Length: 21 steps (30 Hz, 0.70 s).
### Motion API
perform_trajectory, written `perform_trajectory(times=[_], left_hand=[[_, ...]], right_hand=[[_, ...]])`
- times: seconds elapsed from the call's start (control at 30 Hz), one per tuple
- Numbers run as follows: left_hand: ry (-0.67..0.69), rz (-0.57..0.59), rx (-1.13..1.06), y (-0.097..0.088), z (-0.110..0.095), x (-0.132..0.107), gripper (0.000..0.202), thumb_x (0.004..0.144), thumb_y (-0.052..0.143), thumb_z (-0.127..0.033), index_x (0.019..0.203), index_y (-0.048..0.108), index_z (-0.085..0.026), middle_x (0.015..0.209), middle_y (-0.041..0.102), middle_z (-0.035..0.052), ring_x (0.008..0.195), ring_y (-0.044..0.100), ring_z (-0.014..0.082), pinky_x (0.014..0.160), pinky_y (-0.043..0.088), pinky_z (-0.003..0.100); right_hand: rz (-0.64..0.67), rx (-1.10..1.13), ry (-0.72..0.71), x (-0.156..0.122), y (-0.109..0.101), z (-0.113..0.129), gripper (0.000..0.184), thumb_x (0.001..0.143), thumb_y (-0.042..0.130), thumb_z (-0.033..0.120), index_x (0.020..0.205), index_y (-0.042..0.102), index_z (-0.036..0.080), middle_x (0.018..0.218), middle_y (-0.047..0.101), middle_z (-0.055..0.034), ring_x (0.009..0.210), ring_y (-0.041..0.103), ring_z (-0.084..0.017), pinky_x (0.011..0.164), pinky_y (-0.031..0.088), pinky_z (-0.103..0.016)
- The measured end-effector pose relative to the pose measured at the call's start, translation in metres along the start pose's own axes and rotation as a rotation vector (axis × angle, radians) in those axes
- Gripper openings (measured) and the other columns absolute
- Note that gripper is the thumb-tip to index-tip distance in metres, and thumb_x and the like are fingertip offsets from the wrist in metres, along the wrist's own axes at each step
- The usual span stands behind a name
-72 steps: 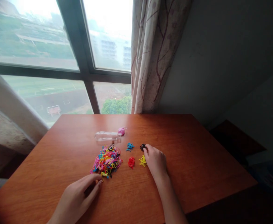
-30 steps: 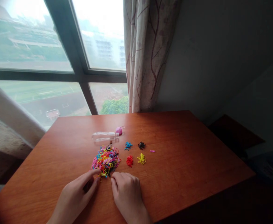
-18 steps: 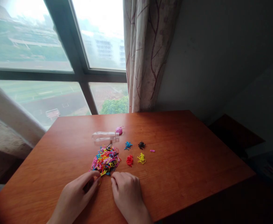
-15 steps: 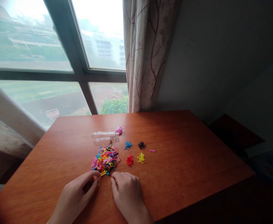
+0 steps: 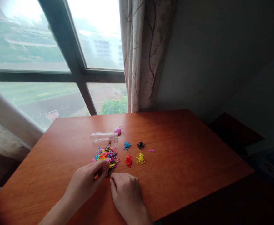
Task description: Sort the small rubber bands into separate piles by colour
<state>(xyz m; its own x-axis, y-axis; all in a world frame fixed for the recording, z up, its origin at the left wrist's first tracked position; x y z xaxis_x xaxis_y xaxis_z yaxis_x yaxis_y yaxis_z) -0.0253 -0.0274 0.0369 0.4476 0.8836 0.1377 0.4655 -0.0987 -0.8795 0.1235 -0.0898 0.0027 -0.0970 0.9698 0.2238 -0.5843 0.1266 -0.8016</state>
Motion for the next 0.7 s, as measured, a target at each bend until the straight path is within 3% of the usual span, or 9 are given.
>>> perform_trajectory(times=[0.33,0.53,0.7], left_hand=[[-0.007,0.063,0.027,-0.003,-0.006,0.009,0.013,0.091,0.049,-0.025,0.091,0.062,-0.024,0.074,0.071,-0.0014,0.064,0.064,0.0149,0.057,0.039,0.022],[0.130,0.229,0.153,-0.007,-0.047,0.042,0.019,0.086,0.048,-0.015,0.085,0.064,-0.023,0.080,0.073,0.0016,0.072,0.068,0.0174,0.060,0.043,0.024],[0.223,0.291,0.172,0.009,-0.079,0.074,0.016,0.083,0.054,-0.018,0.083,0.068,-0.024,0.083,0.075,0.0036,0.075,0.071,0.0221,0.062,0.048,0.028]], right_hand=[[0.002,-0.017,0.002,0.002,-0.003,0.003,0.014,0.089,0.053,0.014,0.079,0.058,0.023,0.075,0.067,0.0022,0.070,0.062,-0.015,0.061,0.029,-0.025],[0.044,-0.101,0.065,0.002,-0.001,0.000,0.015,0.083,0.055,0.010,0.075,0.061,0.022,0.073,0.069,0.0011,0.067,0.064,-0.015,0.057,0.027,-0.026],[0.098,-0.152,0.067,0.001,0.003,-0.003,0.016,0.080,0.056,0.009,0.076,0.065,0.021,0.073,0.071,-0.0009,0.065,0.066,-0.016,0.055,0.027,-0.026]])
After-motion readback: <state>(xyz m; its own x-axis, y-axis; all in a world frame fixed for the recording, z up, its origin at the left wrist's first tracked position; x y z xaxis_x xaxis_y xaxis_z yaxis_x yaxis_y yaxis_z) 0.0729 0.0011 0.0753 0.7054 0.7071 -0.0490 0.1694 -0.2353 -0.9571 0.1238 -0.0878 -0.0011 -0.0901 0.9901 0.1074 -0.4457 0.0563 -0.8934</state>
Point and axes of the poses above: each hand's wrist, its own x-axis towards the middle knuckle, its own y-axis out of the palm, z = x × y, the point moved 2 cm from there along x, towards the middle knuckle
